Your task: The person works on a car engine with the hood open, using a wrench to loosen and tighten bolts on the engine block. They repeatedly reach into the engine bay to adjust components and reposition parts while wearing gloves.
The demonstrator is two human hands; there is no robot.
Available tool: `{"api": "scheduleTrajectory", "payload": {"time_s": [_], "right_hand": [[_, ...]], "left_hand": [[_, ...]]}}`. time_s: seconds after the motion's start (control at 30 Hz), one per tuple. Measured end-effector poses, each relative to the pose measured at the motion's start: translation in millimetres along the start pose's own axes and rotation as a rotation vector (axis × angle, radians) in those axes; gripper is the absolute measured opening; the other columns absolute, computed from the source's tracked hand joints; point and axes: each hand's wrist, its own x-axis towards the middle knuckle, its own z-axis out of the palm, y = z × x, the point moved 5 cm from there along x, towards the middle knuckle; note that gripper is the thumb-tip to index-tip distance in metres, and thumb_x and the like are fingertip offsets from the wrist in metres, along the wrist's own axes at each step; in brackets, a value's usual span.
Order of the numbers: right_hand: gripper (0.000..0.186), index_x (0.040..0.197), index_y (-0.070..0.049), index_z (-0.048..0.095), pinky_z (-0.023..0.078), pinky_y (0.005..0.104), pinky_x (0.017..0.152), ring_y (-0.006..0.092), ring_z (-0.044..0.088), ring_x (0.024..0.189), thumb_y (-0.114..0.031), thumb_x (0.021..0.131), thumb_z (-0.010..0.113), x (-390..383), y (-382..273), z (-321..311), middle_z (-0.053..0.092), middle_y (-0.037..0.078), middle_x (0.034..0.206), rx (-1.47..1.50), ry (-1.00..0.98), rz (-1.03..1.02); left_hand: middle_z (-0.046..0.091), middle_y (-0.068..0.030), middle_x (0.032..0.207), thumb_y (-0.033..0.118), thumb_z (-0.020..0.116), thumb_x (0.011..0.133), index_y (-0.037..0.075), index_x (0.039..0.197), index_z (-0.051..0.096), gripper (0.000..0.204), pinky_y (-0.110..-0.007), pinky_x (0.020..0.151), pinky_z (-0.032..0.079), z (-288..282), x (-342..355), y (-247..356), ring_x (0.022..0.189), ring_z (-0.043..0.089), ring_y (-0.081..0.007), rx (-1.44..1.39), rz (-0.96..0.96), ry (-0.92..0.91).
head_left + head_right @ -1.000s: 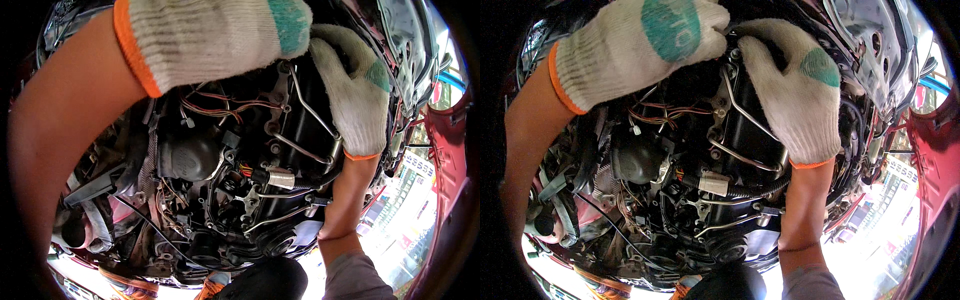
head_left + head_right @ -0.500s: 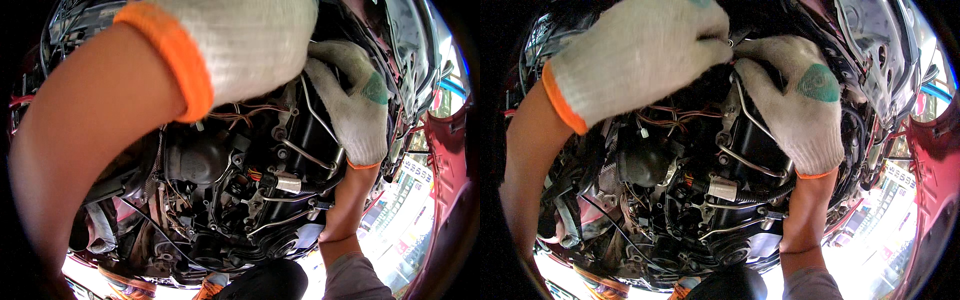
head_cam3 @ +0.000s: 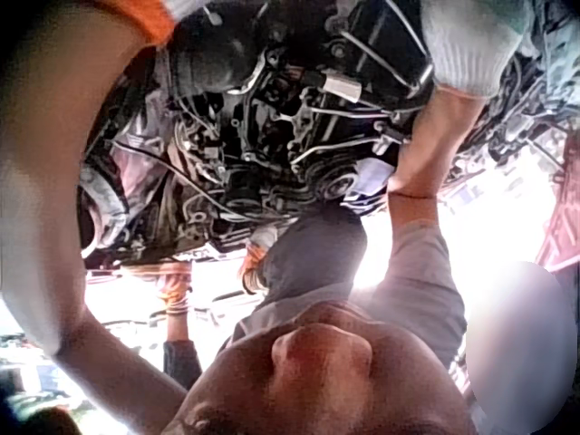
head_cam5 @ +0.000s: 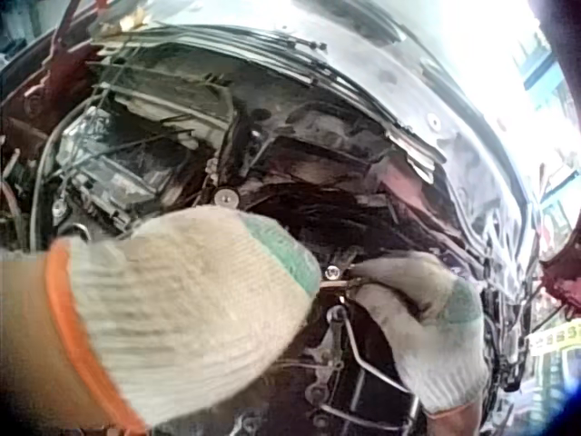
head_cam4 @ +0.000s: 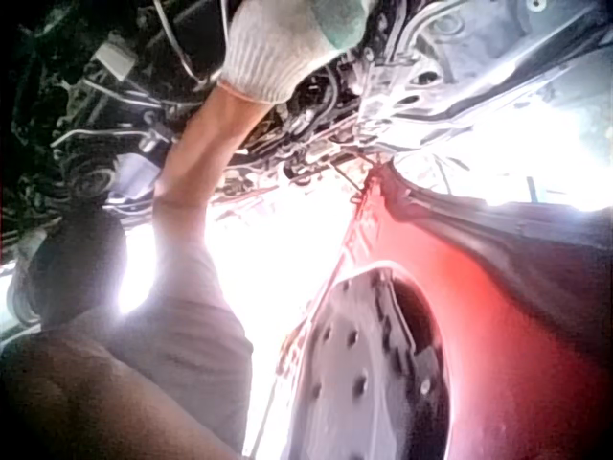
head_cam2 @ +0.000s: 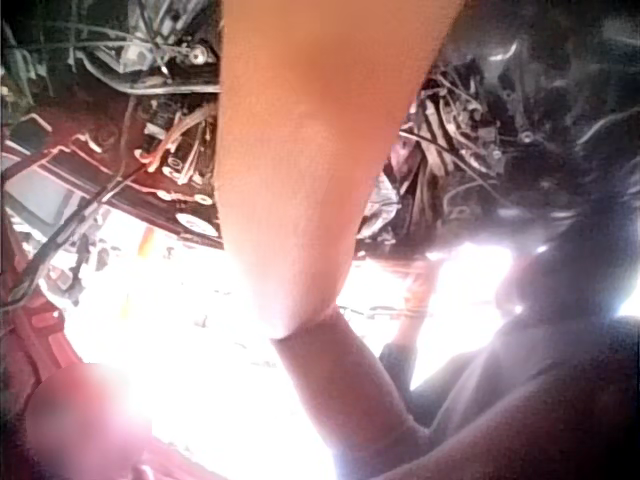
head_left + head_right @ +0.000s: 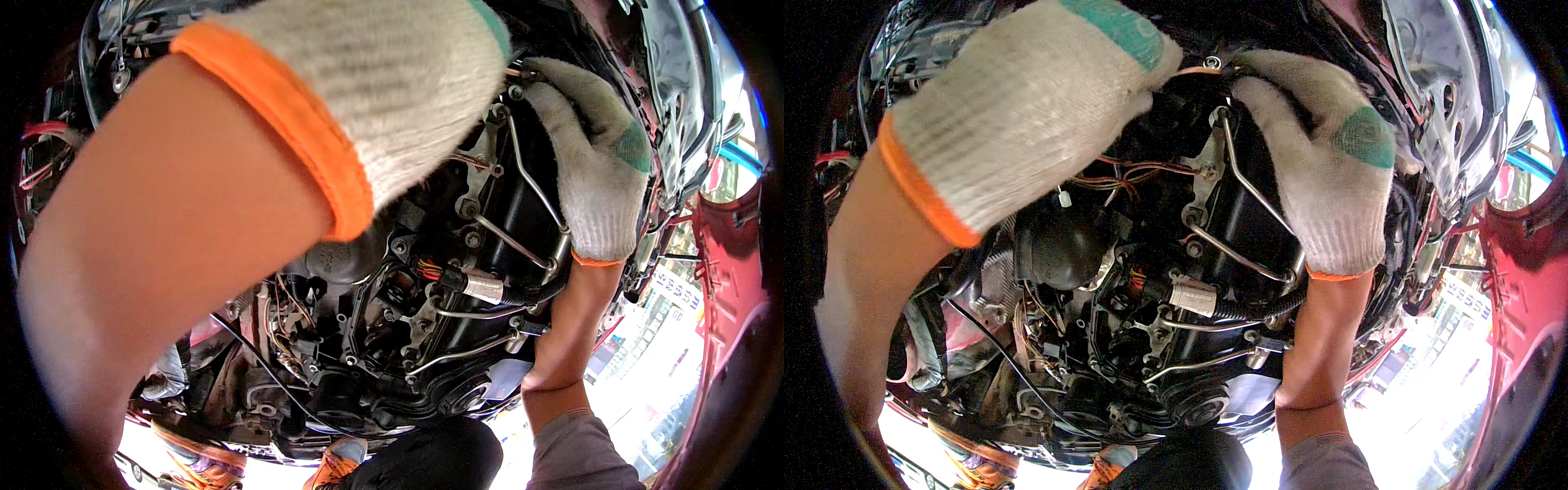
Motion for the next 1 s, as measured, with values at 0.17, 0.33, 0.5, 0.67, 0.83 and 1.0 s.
{"api": "scheduleTrajectory", "payload": {"time_s": [0.17, 0.33, 0.5, 0.67, 0.83, 1.0], "right_hand": [[0.022, 0.114, -0.002, 0.076, 0.051, 0.0295, 0.094, 0.0164, 0.07, 0.101, -0.012, 0.096, 0.07, 1.4, -4.6, -1.8, 0.077, 0.009, 0.107, -0.056, -0.063, -0.101], [0.022, 0.114, -0.001, 0.076, 0.052, 0.0292, 0.094, 0.016, 0.07, 0.101, -0.011, 0.096, 0.07, 4.3, -13.3, -1.9, 0.077, 0.008, 0.108, -0.065, -0.068, -0.113], [0.019, 0.108, -0.007, 0.078, 0.053, 0.0339, 0.093, 0.0253, 0.071, 0.099, -0.009, 0.09, 0.073, 1.4, 0.5, 3.4, 0.077, 0.011, 0.106, 0.071, -0.04, -0.039], [0.017, 0.104, -0.007, 0.077, 0.056, 0.0346, 0.087, 0.0262, 0.073, 0.095, -0.014, 0.088, 0.076, 33.6, -31.7, 5.5, 0.077, 0.008, 0.103, -0.117, -0.202, -0.383], [0.015, 0.101, -0.008, 0.077, 0.057, 0.0356, 0.082, 0.0271, 0.072, 0.092, -0.016, 0.088, 0.077, 48.7, -22.4, 5.6, 0.075, 0.008, 0.103, -0.244, -0.377, -0.521], [0.018, 0.108, -0.004, 0.076, 0.056, 0.0333, 0.086, 0.0239, 0.073, 0.096, -0.009, 0.091, 0.075, 54.6, -33.6, 3.5, 0.075, 0.011, 0.109, -0.346, -0.599, -0.496]], "left_hand": [[0.067, -0.0124, 0.094, 0.017, 0.059, 0.096, 0.003, 0.109, 0.064, 0.02, -0.039, 0.081, 0.055, -4.1, -0.5, -1.3, 0.096, 0.066, -0.0263, 0.049, -0.054, -0.003], [0.067, -0.0132, 0.091, 0.015, 0.06, 0.095, 0.003, 0.109, 0.064, 0.019, -0.039, 0.08, 0.054, -10.5, -4.3, -3.1, 0.095, 0.065, -0.0268, 0.065, -0.105, -0.038], [0.065, -0.0124, 0.087, 0.013, 0.062, 0.092, 0.004, 0.106, 0.062, 0.017, -0.039, 0.079, 0.053, -0.2, -1.4, -9.6, 0.094, 0.064, -0.0285, -0.213, 0.083, 0.102], [0.064, -0.0114, 0.084, 0.011, 0.065, 0.088, 0.006, 0.098, 0.06, 0.012, -0.039, 0.08, 0.052, -19.9, -16.2, -19.0, 0.09, 0.064, -0.0301, -0.143, -0.118, 0.096], [0.064, -0.0102, 0.082, 0.01, 0.068, 0.085, 0.006, 0.101, 0.062, 0.018, -0.04, 0.08, 0.052, -7.8, -12.8, -12.5, 0.088, 0.064, -0.0295, -0.094, 0.046, 0.207], [0.065, -0.0074, 0.081, 0.012, 0.068, 0.088, 0.007, 0.101, 0.065, 0.014, -0.038, 0.081, 0.053, -5.6, -13.8, -12.1, 0.09, 0.065, -0.0272, -0.105, 0.068, 0.205]]}}
